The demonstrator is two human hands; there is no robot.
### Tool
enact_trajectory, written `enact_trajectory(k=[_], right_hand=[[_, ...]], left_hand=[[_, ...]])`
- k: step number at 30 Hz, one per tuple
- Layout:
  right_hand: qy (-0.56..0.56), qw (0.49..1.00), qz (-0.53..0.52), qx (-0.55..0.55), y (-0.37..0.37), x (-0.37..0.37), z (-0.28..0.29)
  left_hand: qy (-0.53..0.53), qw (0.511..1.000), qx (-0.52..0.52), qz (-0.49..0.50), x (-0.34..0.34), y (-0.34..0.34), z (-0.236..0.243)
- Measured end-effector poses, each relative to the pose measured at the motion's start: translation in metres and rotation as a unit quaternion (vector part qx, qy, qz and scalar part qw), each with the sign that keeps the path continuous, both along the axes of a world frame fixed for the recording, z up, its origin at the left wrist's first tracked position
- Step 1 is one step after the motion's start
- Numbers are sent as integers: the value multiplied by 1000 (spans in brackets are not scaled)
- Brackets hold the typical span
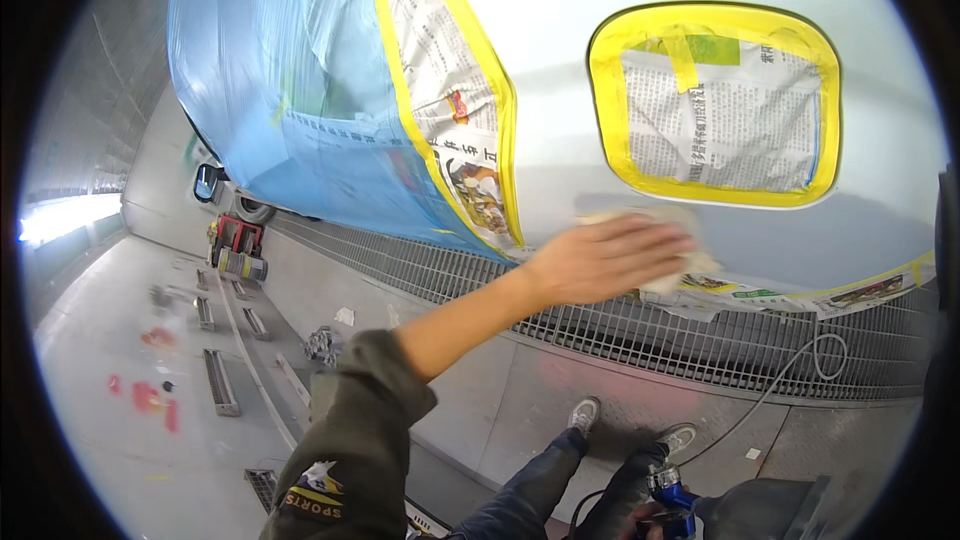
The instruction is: The person wipes the hood of a white car with a cloth, then uses a blue spray gun to apply paint to the hood. The car is masked with newspaper and tape to protect surrounding areas.
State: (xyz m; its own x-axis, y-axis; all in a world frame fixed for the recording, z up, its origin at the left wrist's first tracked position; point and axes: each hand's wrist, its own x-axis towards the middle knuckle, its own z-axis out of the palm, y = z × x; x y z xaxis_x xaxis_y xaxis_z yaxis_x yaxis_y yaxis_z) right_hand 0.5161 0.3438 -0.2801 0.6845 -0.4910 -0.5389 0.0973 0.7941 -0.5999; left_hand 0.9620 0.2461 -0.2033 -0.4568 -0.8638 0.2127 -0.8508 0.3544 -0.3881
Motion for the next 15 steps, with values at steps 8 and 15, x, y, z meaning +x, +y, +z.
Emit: enact_trajectory(k=[8,15], right_hand=[[36,999,-15,-3,25,4,9],[127,989,-66,47,53,-8,23]], left_hand=[[-62,995,-64,-45,-75,-77,-30],[-197,968,150,-45,57,32,-39]])
